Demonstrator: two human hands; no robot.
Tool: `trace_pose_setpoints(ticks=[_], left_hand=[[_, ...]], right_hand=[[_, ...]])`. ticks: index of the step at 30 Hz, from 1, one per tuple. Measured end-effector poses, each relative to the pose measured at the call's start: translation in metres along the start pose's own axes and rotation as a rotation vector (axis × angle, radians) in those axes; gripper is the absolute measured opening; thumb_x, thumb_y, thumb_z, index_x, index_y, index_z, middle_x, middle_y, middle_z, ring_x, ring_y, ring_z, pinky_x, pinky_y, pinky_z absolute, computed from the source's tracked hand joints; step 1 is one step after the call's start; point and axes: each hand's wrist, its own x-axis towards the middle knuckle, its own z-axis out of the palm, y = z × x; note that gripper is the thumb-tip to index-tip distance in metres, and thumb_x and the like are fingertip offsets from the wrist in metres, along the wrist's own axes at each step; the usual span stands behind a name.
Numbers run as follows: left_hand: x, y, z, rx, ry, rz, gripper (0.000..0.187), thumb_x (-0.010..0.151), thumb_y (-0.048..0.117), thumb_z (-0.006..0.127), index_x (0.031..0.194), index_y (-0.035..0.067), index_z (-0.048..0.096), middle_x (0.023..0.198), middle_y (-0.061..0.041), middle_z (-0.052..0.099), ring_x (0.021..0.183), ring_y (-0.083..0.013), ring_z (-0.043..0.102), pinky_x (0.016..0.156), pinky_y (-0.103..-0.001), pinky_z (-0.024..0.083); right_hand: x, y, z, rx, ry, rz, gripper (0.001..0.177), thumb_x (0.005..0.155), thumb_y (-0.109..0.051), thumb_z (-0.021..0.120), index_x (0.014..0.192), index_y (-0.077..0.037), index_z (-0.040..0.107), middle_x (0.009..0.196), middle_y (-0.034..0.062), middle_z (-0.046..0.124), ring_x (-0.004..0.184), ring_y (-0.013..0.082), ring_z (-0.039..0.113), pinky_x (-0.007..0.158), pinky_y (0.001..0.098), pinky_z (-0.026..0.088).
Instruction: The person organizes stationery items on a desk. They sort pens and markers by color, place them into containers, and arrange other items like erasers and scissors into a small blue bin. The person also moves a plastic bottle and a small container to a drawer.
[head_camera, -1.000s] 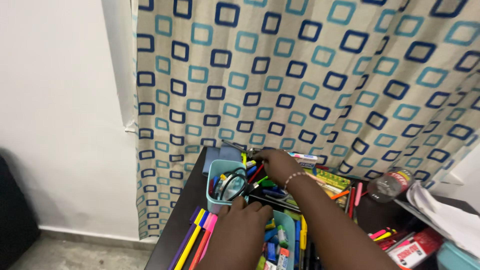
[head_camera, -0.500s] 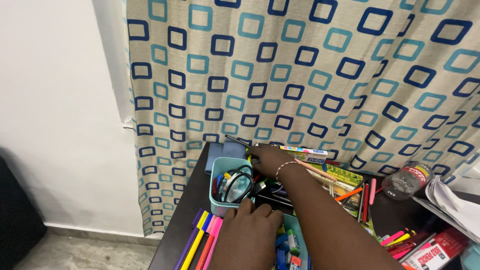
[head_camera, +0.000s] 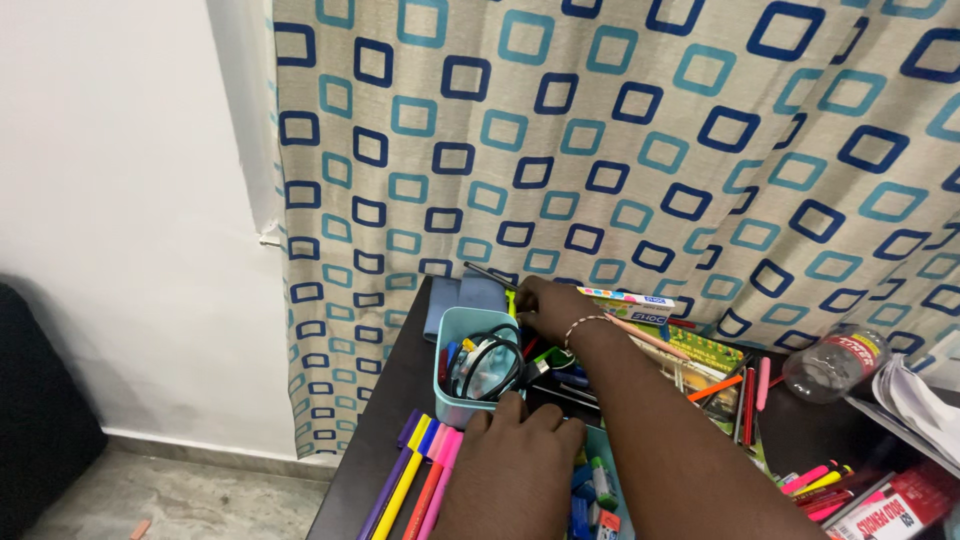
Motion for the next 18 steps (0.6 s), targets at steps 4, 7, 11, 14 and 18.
trace_pose_setpoints(ticks=[4,7,11,14,18], left_hand=[[0.001,0.001,-0.002,-0.017,-0.026,-0.010,0.037,0.085,0.014,0.068,0.121,0.007,0.065,0.119,-0.012,0.063,0.119,-0.0338,0.053,0.096,-0.051,0.042],[0.000,0.001,-0.004,-0.015,-0.013,-0.001,0.040,0.083,0.014,0.068,0.123,0.007,0.065,0.120,-0.012,0.063,0.119,-0.0340,0.053,0.096,-0.051,0.042],[-0.001,0.002,-0.006,-0.017,-0.011,0.006,0.043,0.082,0.014,0.069,0.124,0.007,0.064,0.121,-0.012,0.063,0.119,-0.0346,0.052,0.097,-0.052,0.041],[0.000,0.001,-0.007,-0.029,-0.027,0.018,0.045,0.081,0.014,0.070,0.125,0.006,0.063,0.122,-0.013,0.062,0.120,-0.0355,0.052,0.096,-0.052,0.042],[-0.002,0.000,-0.002,-0.023,0.039,0.047,0.046,0.079,0.013,0.071,0.124,0.007,0.065,0.121,-0.013,0.064,0.120,-0.0367,0.053,0.094,-0.053,0.043]], right_hand=[[0.032,0.028,0.016,0.105,-0.036,-0.035,0.040,0.082,-0.022,0.079,0.118,-0.008,0.070,0.114,0.0094,0.078,0.106,0.0232,0.075,0.093,0.0340,0.058],[0.061,0.047,0.026,0.196,-0.125,0.010,0.050,0.078,-0.021,0.085,0.122,-0.003,0.069,0.117,0.0116,0.077,0.106,0.0231,0.074,0.093,0.0333,0.059],[0.075,0.058,0.035,0.379,-0.173,0.019,0.065,0.072,-0.015,0.086,0.131,-0.002,0.062,0.124,0.0135,0.075,0.110,0.0237,0.073,0.094,0.0340,0.059],[0.070,0.054,0.033,0.419,-0.189,0.056,0.074,0.071,-0.013,0.088,0.136,-0.003,0.056,0.129,0.0127,0.072,0.114,0.0227,0.070,0.096,0.0340,0.057],[0.058,0.047,0.029,0.436,-0.164,0.054,0.075,0.070,-0.013,0.089,0.137,-0.002,0.054,0.128,0.0128,0.072,0.114,0.0229,0.070,0.096,0.0347,0.058]])
